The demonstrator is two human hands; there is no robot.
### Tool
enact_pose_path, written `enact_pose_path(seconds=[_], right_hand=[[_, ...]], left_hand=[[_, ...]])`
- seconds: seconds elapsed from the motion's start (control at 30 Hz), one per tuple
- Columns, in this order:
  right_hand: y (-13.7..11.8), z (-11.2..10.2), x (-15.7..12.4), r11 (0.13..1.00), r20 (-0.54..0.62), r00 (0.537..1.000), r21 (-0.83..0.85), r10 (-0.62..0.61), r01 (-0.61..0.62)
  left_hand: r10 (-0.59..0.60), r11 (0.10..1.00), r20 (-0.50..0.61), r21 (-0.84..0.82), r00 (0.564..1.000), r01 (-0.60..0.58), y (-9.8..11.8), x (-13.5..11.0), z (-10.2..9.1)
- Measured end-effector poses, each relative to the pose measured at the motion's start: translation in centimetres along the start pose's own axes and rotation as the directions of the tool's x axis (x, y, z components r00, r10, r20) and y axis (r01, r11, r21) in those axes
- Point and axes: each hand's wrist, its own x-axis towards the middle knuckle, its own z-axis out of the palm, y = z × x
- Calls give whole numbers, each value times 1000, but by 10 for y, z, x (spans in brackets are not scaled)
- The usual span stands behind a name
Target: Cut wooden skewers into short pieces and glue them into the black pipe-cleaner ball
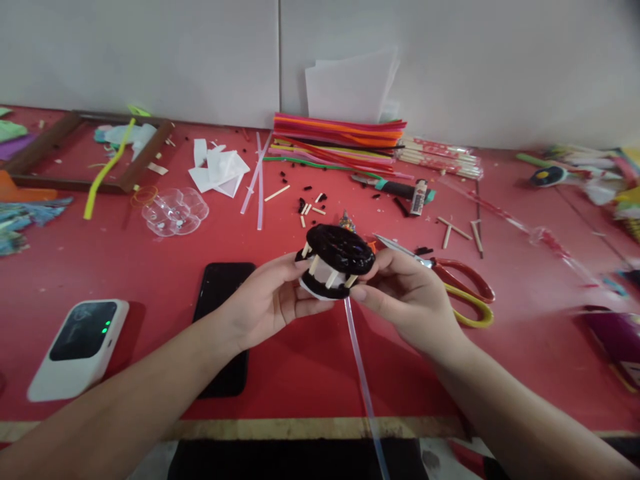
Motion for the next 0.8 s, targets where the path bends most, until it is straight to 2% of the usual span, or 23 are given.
enact_pose_path(seconds=[0.13, 0.33, 0.47, 0.57, 0.7, 0.8], right_hand=[[1, 1, 1, 1000, 11, 1000, 2, -11, 11], [2, 0, 2, 998, -11, 1000, -50, -24, 24], [7, -2, 3, 992, -59, 998, -125, -38, 30], [13, -5, 4, 962, -69, 989, -252, -130, 109], [17, -8, 5, 840, -87, 943, -486, -321, 241], [14, -8, 3, 817, -43, 929, -493, -368, 300]], left_hand=[[-19, 1000, 21, 21, 1000, 19, 1, 0, -2], [-66, 998, 131, 27, 989, 63, 2, 0, -4], [11, 1000, 136, 9, 991, -12, 2, 0, -3], [70, 997, 141, -1, 987, -71, 2, 0, -2], [69, 997, 140, 9, 988, -71, 1, -1, -2], [55, 998, 127, 14, 990, -57, 0, 0, -2]])
